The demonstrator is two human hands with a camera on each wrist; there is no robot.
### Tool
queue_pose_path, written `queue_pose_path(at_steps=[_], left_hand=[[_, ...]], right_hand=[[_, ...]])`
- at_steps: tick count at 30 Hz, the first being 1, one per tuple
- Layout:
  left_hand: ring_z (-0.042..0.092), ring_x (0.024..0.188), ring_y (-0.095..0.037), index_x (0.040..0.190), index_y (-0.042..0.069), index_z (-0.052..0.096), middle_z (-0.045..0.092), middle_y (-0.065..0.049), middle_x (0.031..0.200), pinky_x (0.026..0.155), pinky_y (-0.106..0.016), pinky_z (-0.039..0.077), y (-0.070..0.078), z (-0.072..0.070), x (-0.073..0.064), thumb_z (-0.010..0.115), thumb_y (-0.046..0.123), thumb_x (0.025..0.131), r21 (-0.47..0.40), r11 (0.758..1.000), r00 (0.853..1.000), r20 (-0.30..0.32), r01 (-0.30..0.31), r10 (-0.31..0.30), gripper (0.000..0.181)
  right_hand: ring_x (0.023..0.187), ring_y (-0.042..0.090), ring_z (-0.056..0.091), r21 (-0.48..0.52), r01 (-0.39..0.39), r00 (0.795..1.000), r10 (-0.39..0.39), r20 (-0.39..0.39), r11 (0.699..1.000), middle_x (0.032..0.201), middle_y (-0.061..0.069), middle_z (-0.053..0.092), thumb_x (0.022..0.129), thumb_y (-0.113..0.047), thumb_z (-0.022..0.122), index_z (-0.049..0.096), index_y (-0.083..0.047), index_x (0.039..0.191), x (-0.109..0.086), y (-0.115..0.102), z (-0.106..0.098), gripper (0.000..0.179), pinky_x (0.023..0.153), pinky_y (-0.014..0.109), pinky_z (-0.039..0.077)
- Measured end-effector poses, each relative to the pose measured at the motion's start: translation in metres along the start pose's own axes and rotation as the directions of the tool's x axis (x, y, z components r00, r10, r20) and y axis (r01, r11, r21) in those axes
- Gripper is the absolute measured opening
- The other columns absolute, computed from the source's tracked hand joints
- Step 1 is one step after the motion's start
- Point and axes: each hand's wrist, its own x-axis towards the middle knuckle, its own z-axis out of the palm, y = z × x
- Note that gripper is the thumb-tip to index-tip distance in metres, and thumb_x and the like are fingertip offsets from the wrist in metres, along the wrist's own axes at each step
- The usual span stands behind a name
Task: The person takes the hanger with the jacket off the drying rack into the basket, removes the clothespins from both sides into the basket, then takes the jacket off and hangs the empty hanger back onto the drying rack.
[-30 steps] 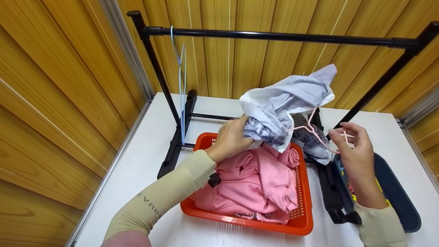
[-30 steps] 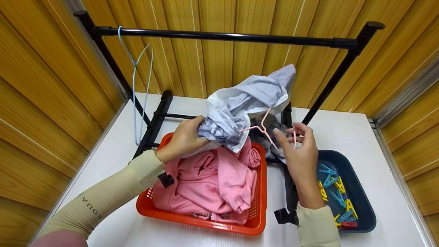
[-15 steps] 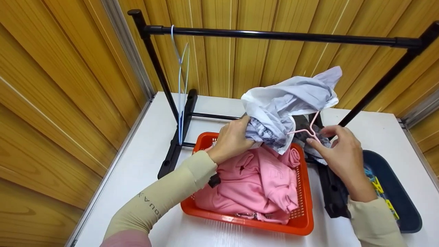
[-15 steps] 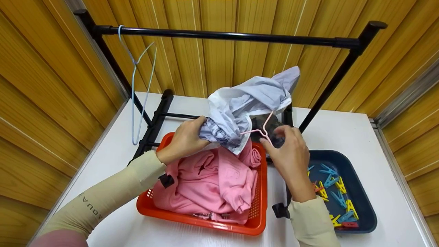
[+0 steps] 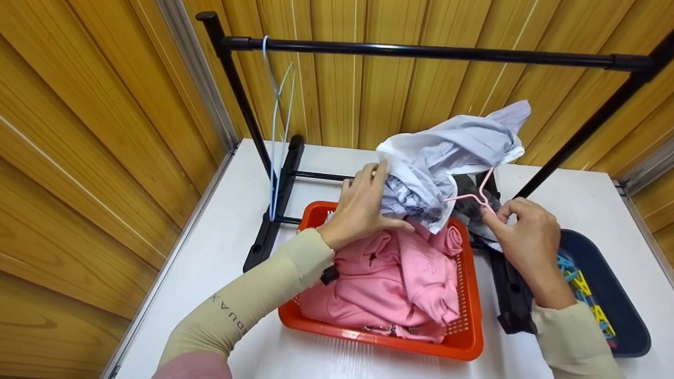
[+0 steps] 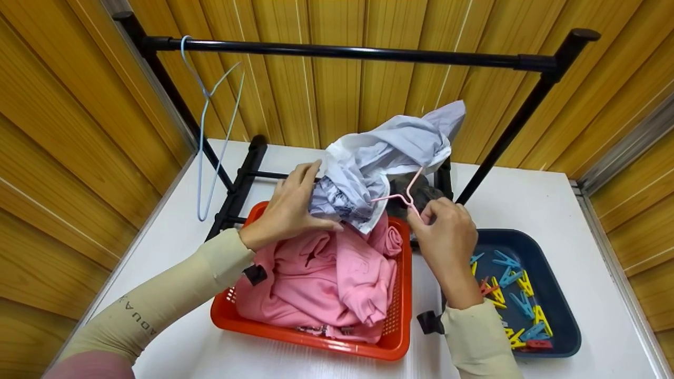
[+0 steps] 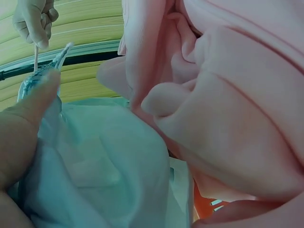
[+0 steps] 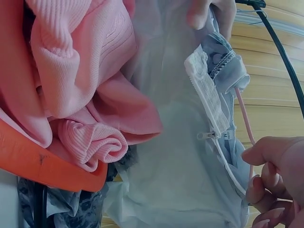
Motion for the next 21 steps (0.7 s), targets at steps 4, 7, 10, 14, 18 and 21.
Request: queue_pose_path(at_steps=[4,7,10,14,18,21], left_hand=[[0.027,0.143,-0.024,0.155,0.02,0.011,0.024,-0.012,0.156,0.105,-0.051,0.032,0.004,-0.001,0.002,0.069,0.081,0.054,0.032,0.996,0.996,-0.013,-0.085,0.086,0.131],[0.019,0.147,-0.025,0.154,0.025,0.017,0.018,-0.01,0.159,0.11,-0.051,0.028,0.009,-0.001,0.004,0.063,0.08,0.064,0.036,0.983,0.983,-0.026,-0.18,0.181,0.116],[0.018,0.149,-0.026,0.151,0.026,0.029,0.021,-0.005,0.16,0.112,-0.05,0.028,0.013,-0.001,0.008,0.058,0.072,0.079,0.011,0.959,0.958,-0.032,-0.285,0.285,0.091],[0.02,0.149,-0.024,0.146,0.024,0.042,0.031,0.0,0.157,0.114,-0.044,0.027,0.019,-0.001,0.014,0.056,0.056,0.09,-0.027,0.919,0.92,-0.014,-0.393,0.393,0.066],[0.024,0.148,-0.019,0.139,0.023,0.05,0.044,0.003,0.149,0.115,-0.04,0.024,0.025,0.002,0.02,0.058,0.052,0.091,-0.017,0.897,0.897,0.012,-0.442,0.443,0.057],[0.037,0.141,-0.014,0.129,0.022,0.057,0.054,0.005,0.137,0.116,-0.041,0.023,0.029,0.003,0.023,0.058,0.05,0.092,0.02,0.884,0.884,0.017,-0.467,0.467,0.047]], right_hand=[[0.061,0.025,0.049,-0.005,0.003,1.0,-0.004,-0.003,1.0,0.06,0.008,0.051,0.08,-0.023,0.077,0.053,-0.009,0.058,0.001,0.0,-0.001,0.036,0.057,0.031,0.025],[0.062,0.025,0.049,-0.003,0.009,1.0,-0.009,-0.006,1.0,0.061,0.008,0.052,0.079,-0.023,0.077,0.052,-0.009,0.058,0.001,-0.001,-0.001,0.036,0.057,0.032,0.025],[0.063,0.027,0.05,-0.002,0.022,1.0,-0.022,-0.012,1.0,0.061,0.009,0.053,0.079,-0.023,0.077,0.052,-0.008,0.058,0.001,-0.002,0.0,0.036,0.058,0.033,0.025],[0.063,0.027,0.049,-0.005,0.034,0.999,-0.034,-0.015,0.999,0.061,0.01,0.052,0.08,-0.024,0.078,0.052,-0.007,0.058,-0.001,-0.004,0.0,0.037,0.059,0.033,0.025],[0.063,0.026,0.049,-0.006,0.042,0.999,-0.042,-0.013,0.999,0.062,0.01,0.052,0.08,-0.024,0.078,0.052,-0.007,0.059,-0.002,-0.006,0.0,0.038,0.06,0.032,0.024],[0.064,0.025,0.048,-0.003,0.04,0.999,-0.04,-0.014,0.999,0.063,0.01,0.052,0.08,-0.024,0.078,0.052,-0.006,0.06,-0.003,-0.007,0.0,0.037,0.061,0.031,0.023]])
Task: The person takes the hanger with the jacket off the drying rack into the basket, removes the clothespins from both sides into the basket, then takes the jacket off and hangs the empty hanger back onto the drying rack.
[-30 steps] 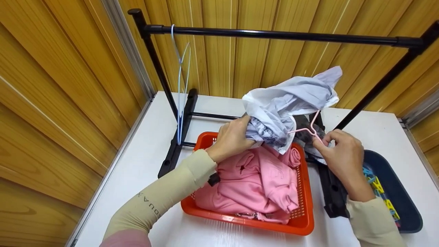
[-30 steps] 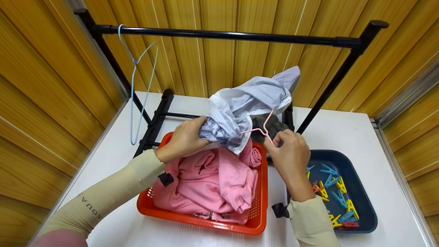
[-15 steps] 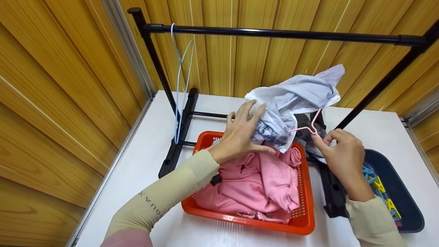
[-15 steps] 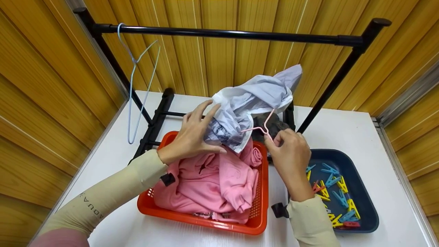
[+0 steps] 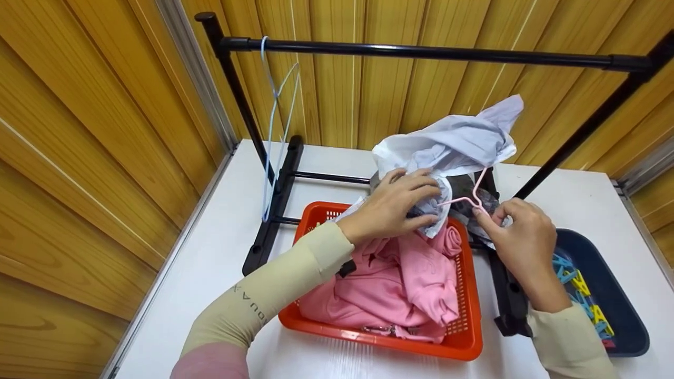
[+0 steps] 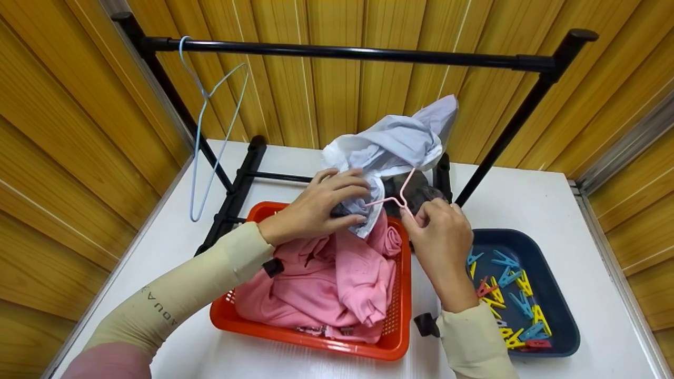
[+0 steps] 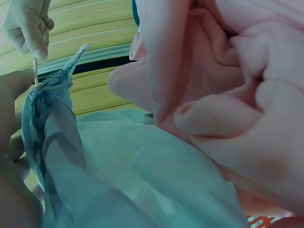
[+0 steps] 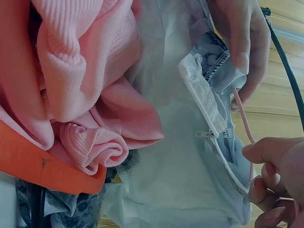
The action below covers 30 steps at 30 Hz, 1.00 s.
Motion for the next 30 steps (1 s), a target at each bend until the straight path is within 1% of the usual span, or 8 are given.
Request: queue_pose_path(at_steps=[4,7,10,13,17,23,26,30], left_hand=[[0.053,0.12,-0.011,0.116,0.021,0.06,0.06,0.005,0.121,0.115,-0.043,0.025,0.002,0.001,0.002,0.059,0.046,0.092,0.047,0.999,1.0,0.0,-0.001,0.001,0.034],[0.057,0.111,-0.01,0.108,0.02,0.06,0.062,0.005,0.113,0.112,-0.042,0.027,0.002,0.001,0.002,0.06,0.043,0.092,0.05,0.999,1.0,0.002,0.009,-0.009,0.028],[0.059,0.106,-0.011,0.101,0.019,0.06,0.064,0.005,0.105,0.109,-0.041,0.029,0.002,0.0,0.0,0.062,0.04,0.091,0.026,1.0,1.0,-0.015,0.012,-0.012,0.024],[0.06,0.1,-0.01,0.097,0.019,0.06,0.064,0.005,0.099,0.106,-0.04,0.031,0.0,-0.001,-0.002,0.063,0.037,0.091,0.01,1.0,0.999,-0.044,0.013,-0.013,0.019],[0.058,0.096,-0.01,0.096,0.018,0.06,0.063,0.006,0.097,0.102,-0.037,0.033,-0.001,-0.002,-0.006,0.061,0.035,0.092,0.012,1.0,0.997,-0.08,0.014,-0.013,0.018],[0.055,0.086,-0.01,0.091,0.016,0.058,0.06,0.005,0.088,0.095,-0.035,0.034,-0.006,-0.005,-0.012,0.061,0.037,0.092,-0.008,1.0,0.991,-0.134,0.017,-0.018,0.021],[0.053,0.079,-0.01,0.086,0.017,0.058,0.059,0.006,0.081,0.091,-0.036,0.034,-0.009,-0.006,-0.015,0.062,0.037,0.092,0.0,1.0,0.99,-0.138,0.011,-0.011,0.022],[0.052,0.073,-0.013,0.081,0.017,0.06,0.058,0.007,0.071,0.089,-0.036,0.034,-0.012,-0.008,-0.018,0.06,0.04,0.093,0.03,1.0,0.992,-0.13,0.003,0.001,0.025]], right_hand=[[0.064,0.026,0.048,0.01,0.0,1.0,0.0,-0.008,1.0,0.062,0.01,0.052,0.08,-0.024,0.078,0.052,-0.006,0.06,0.0,0.0,0.001,0.038,0.061,0.03,0.023],[0.064,0.027,0.049,0.016,0.002,1.0,-0.002,-0.017,1.0,0.062,0.011,0.052,0.08,-0.024,0.078,0.052,-0.006,0.06,-0.001,0.0,0.001,0.038,0.062,0.03,0.022],[0.063,0.027,0.05,0.014,0.005,1.0,-0.005,-0.025,1.0,0.061,0.011,0.052,0.08,-0.023,0.078,0.052,-0.006,0.059,-0.001,0.001,0.001,0.038,0.061,0.029,0.022],[0.062,0.026,0.048,0.012,0.004,1.0,-0.003,-0.028,1.0,0.06,0.011,0.052,0.08,-0.023,0.078,0.052,-0.006,0.059,-0.001,0.001,0.001,0.038,0.06,0.029,0.022],[0.061,0.022,0.043,0.014,-0.024,1.0,0.025,-0.017,1.0,0.06,0.011,0.05,0.081,-0.023,0.077,0.052,-0.005,0.06,0.0,0.002,0.0,0.037,0.061,0.029,0.022],[0.057,0.008,0.035,0.052,-0.04,0.999,0.042,-0.031,0.998,0.06,0.009,0.052,0.08,-0.02,0.078,0.054,-0.006,0.06,0.001,0.007,-0.001,0.035,0.06,0.025,0.022],[0.054,0.001,0.032,0.067,-0.028,0.998,0.031,-0.053,0.997,0.06,0.006,0.053,0.078,-0.019,0.08,0.053,-0.008,0.057,0.001,0.011,-0.001,0.035,0.057,0.022,0.021],[0.053,-0.001,0.03,0.075,-0.022,0.998,0.027,-0.064,0.997,0.058,0.003,0.052,0.077,-0.018,0.08,0.053,-0.009,0.056,0.001,0.013,-0.001,0.035,0.056,0.021,0.021]])
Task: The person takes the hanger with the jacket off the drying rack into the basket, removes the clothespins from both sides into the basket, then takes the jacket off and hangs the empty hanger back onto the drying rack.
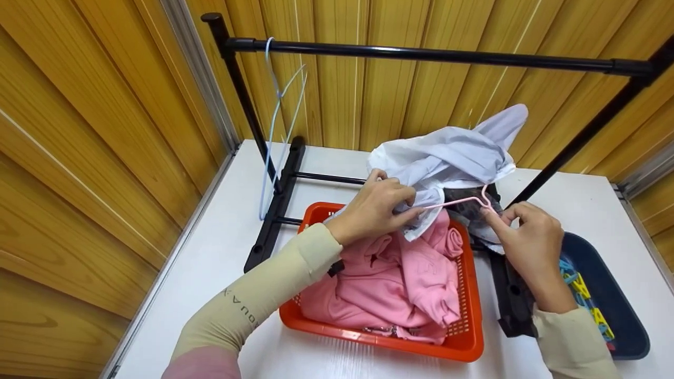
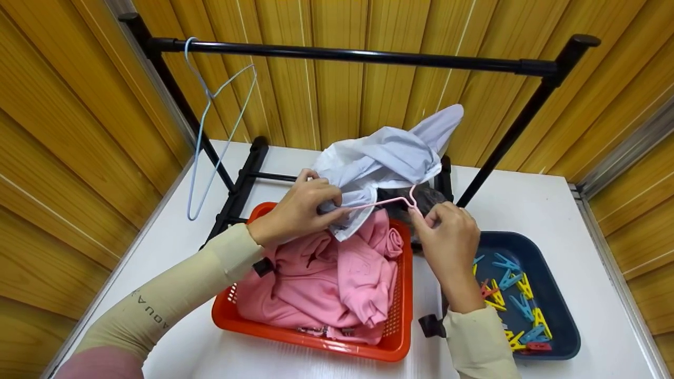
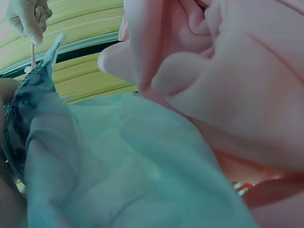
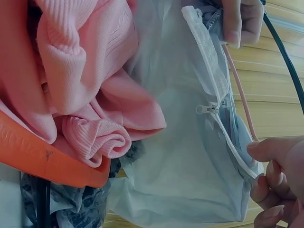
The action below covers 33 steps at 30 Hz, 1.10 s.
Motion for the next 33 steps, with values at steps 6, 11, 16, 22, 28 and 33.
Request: queue_pose_path(at_steps=[6,11,16,22,28,33], left_hand=[[0.051,0.072,-0.015,0.071,0.018,0.064,0.061,0.008,0.065,0.091,-0.038,0.034,-0.003,-0.003,-0.004,0.054,0.046,0.095,0.054,0.998,0.999,0.023,-0.038,0.037,0.038],[0.051,0.072,-0.017,0.068,0.018,0.068,0.066,0.007,0.066,0.092,-0.038,0.034,-0.007,-0.005,-0.01,0.056,0.044,0.095,0.084,0.994,0.997,0.016,-0.073,0.072,0.039],[0.051,0.075,-0.017,0.073,0.019,0.071,0.068,0.006,0.072,0.091,-0.039,0.034,-0.009,-0.007,-0.015,0.056,0.043,0.094,0.116,0.986,0.993,0.03,-0.115,0.113,0.036],[0.052,0.078,-0.017,0.066,0.019,0.063,0.062,0.005,0.071,0.093,-0.04,0.036,-0.012,-0.009,-0.024,0.055,0.042,0.095,0.123,0.976,0.984,0.013,-0.18,0.18,0.038],[0.053,0.079,-0.016,0.066,0.018,0.063,0.059,0.004,0.07,0.094,-0.04,0.036,-0.018,-0.01,-0.034,0.056,0.041,0.095,0.124,0.972,0.978,-0.026,-0.202,0.206,0.038],[0.053,0.08,-0.016,0.067,0.018,0.065,0.06,0.005,0.071,0.094,-0.039,0.037,-0.021,-0.011,-0.039,0.056,0.042,0.095,0.157,0.964,0.975,-0.027,-0.213,0.22,0.038]], right_hand=[[0.051,0.001,0.027,-0.005,-0.008,1.0,0.008,-0.016,1.0,0.056,0.001,0.047,0.078,-0.019,0.08,0.053,-0.007,0.056,0.002,0.003,-0.001,0.037,0.055,0.022,0.019],[0.05,0.001,0.027,-0.011,-0.023,1.0,0.023,-0.02,1.0,0.055,-0.004,0.041,0.077,-0.02,0.08,0.052,-0.007,0.055,0.005,0.005,-0.002,0.038,0.054,0.023,0.018],[0.05,0.002,0.027,-0.006,-0.026,1.0,0.026,-0.013,1.0,0.054,-0.005,0.038,0.077,-0.019,0.08,0.051,-0.007,0.055,0.007,0.007,-0.004,0.039,0.054,0.023,0.018],[0.048,0.002,0.026,-0.008,-0.056,0.998,0.056,-0.016,0.998,0.052,-0.006,0.039,0.076,-0.022,0.082,0.051,-0.007,0.054,0.011,0.009,-0.008,0.041,0.053,0.024,0.018],[0.046,0.004,0.027,-0.036,-0.116,0.993,0.116,-0.001,0.993,0.051,-0.005,0.039,0.077,-0.027,0.081,0.053,-0.006,0.056,0.013,0.013,-0.012,0.041,0.053,0.025,0.019],[0.047,0.005,0.029,-0.05,-0.144,0.99,0.144,0.008,0.988,0.051,-0.004,0.038,0.078,-0.03,0.08,0.054,-0.005,0.057,0.016,0.015,-0.014,0.042,0.054,0.026,0.019]])
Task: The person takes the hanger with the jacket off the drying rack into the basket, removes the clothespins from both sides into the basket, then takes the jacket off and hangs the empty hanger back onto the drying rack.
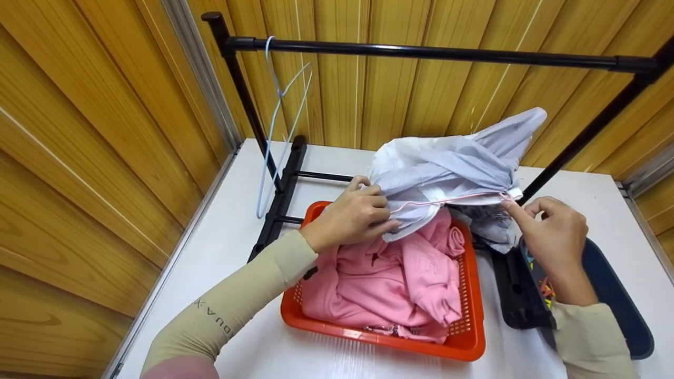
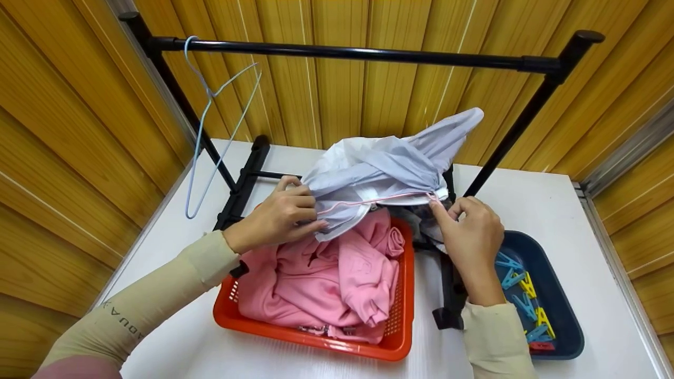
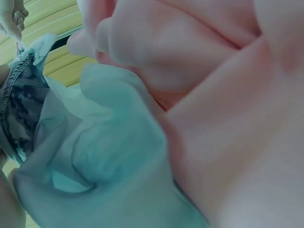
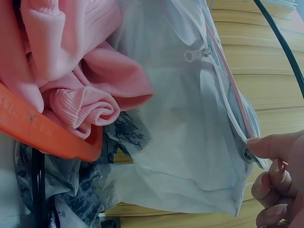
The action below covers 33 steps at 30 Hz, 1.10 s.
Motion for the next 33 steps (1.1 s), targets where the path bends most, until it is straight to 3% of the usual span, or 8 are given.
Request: queue_pose_path(at_steps=[9,15,19,23,27,33], left_hand=[[0.055,0.084,-0.015,0.074,0.018,0.068,0.057,0.005,0.074,0.096,-0.04,0.036,-0.005,0.001,-0.015,0.054,0.042,0.097,0.028,1.0,1.0,0.023,0.003,-0.003,0.036],[0.062,0.095,-0.014,0.094,0.016,0.073,0.069,0.005,0.089,0.099,-0.044,0.04,-0.013,0.002,-0.026,0.056,0.036,0.096,0.008,1.0,0.999,-0.028,-0.021,0.021,0.026],[0.064,0.107,-0.015,0.104,0.016,0.073,0.073,0.003,0.101,0.101,-0.042,0.042,-0.019,0.003,-0.031,0.061,0.031,0.094,-0.049,0.999,0.998,-0.058,-0.015,0.012,0.022],[0.064,0.113,-0.016,0.107,0.016,0.073,0.073,0.0,0.109,0.1,-0.039,0.045,-0.023,0.003,-0.035,0.065,0.029,0.091,-0.139,0.989,0.996,-0.069,0.042,-0.052,0.022],[0.064,0.112,-0.018,0.109,0.012,0.071,0.071,-0.005,0.112,0.098,-0.038,0.045,-0.021,0.002,-0.034,0.065,0.035,0.091,-0.233,0.964,0.989,-0.045,0.127,-0.141,0.029],[0.062,0.114,-0.023,0.137,0.006,0.051,0.066,-0.009,0.124,0.099,-0.037,0.047,-0.016,-0.002,-0.03,0.071,0.046,0.084,-0.337,0.891,0.951,0.06,0.305,-0.303,0.07]], right_hand=[[0.047,0.007,0.031,-0.005,-0.087,0.995,0.087,0.039,0.996,0.047,-0.006,0.036,0.076,-0.038,0.08,0.054,-0.007,0.055,0.006,0.005,-0.003,0.046,0.053,0.027,0.02],[0.051,0.008,0.038,0.034,-0.23,0.967,0.224,0.124,0.973,0.045,-0.01,0.039,0.076,-0.045,0.078,0.058,-0.008,0.057,0.008,0.01,-0.008,0.047,0.054,0.027,0.026],[0.051,0.008,0.039,0.071,-0.27,0.95,0.254,0.181,0.96,0.046,-0.012,0.04,0.078,-0.043,0.078,0.058,-0.007,0.059,0.008,0.012,-0.012,0.045,0.05,0.027,0.028],[0.05,0.007,0.038,0.084,-0.26,0.948,0.238,0.211,0.962,0.047,-0.013,0.04,0.079,-0.04,0.077,0.058,-0.007,0.058,0.007,0.014,-0.013,0.043,0.048,0.027,0.027],[0.049,0.007,0.037,0.081,-0.25,0.952,0.229,0.204,0.965,0.046,-0.012,0.038,0.079,-0.041,0.077,0.056,-0.008,0.058,0.005,0.013,-0.012,0.045,0.046,0.027,0.026],[0.048,0.008,0.037,0.069,-0.249,0.954,0.232,0.191,0.966,0.046,-0.01,0.039,0.078,-0.042,0.078,0.056,-0.007,0.059,0.0,0.01,-0.011,0.046,0.046,0.027,0.026]])
